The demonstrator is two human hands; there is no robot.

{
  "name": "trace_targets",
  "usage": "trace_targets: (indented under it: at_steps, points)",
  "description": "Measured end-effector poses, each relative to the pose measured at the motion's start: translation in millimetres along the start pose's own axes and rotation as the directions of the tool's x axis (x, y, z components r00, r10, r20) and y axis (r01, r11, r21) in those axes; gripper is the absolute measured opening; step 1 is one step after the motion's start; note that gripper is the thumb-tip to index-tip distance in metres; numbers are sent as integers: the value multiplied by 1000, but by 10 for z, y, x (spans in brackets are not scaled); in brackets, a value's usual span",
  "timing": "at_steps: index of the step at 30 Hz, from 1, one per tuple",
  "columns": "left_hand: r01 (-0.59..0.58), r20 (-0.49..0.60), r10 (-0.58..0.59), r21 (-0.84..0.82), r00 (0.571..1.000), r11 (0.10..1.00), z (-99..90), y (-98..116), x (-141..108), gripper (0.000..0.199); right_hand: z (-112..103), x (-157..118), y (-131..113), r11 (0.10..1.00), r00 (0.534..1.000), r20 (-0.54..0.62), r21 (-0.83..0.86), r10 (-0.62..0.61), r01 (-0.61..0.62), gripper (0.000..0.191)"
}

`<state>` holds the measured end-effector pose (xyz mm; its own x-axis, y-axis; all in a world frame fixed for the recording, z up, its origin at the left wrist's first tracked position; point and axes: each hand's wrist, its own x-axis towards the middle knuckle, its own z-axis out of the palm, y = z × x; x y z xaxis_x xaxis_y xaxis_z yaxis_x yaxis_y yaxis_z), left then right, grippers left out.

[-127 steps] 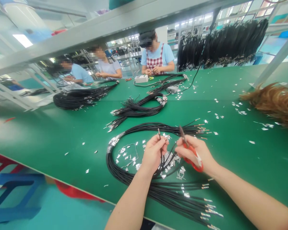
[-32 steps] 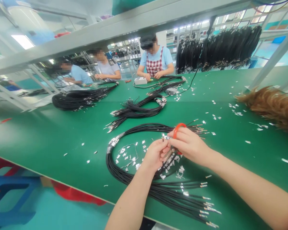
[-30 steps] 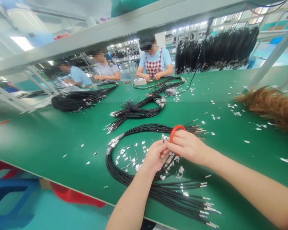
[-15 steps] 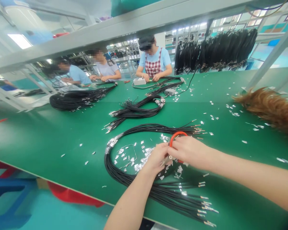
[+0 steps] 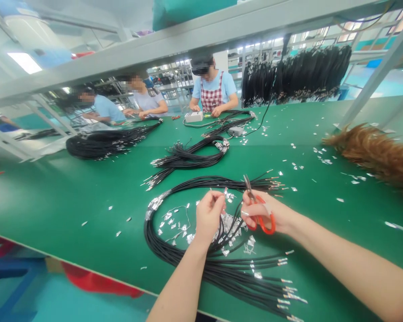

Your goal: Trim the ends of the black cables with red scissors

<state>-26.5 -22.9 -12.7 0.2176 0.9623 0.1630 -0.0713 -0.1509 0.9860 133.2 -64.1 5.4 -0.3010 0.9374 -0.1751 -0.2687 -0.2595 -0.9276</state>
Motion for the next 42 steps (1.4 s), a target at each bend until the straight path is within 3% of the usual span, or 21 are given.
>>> trace_targets:
  at_steps: [2, 4, 6, 11, 13, 20, 31, 34, 37, 39, 42]
  points:
    - [44, -10, -46, -168, 999, 985, -12, -8, 38, 7, 91, 92, 59, 989, 976, -172, -87, -133, 120, 26]
    - [75, 6, -77, -296, 997, 952, -16, -13, 64, 5, 176, 207, 127, 938, 906, -274, -221, -323, 267, 24]
    - [73, -10, -82, -344, 997, 936, -17, -21, 80, 5, 252, 316, 207, 885, 852, -285, -298, -439, 357, 20]
    - [86, -53, -116, -397, 992, 914, -17, -52, 96, 11, 371, 441, 339, 848, 813, -300, -361, -500, 388, 20]
    - [108, -42, -138, -419, 990, 901, -20, -42, 100, 12, 375, 433, 326, 852, 816, -308, -370, -489, 371, 24]
    - [174, -22, -210, -482, 977, 859, -44, 62, 94, 21, 307, 348, 211, 942, 924, -201, -154, -326, 299, 33]
    - [253, 113, -227, -353, 967, 901, -7, 24, 56, 16, 217, 317, 218, 900, 897, -221, -307, -383, 309, 30]
    - [264, 149, -227, -321, 962, 909, 10, -16, 72, 10, 162, 325, 219, 808, 872, -226, -525, -435, 267, 22]
    - [300, 177, -254, -315, 951, 901, 24, -53, 79, 5, 61, 301, 179, 535, 847, -168, -831, -504, 153, 12]
    - [354, 259, -277, -325, 925, 877, 31, -42, 66, 6, -22, 248, 120, 396, 826, -147, -913, -544, 98, 10]
    - [428, 421, -274, -329, 864, 842, 47, 28, 33, 11, -97, 106, 4, 425, 775, -210, -902, -596, 82, 18]
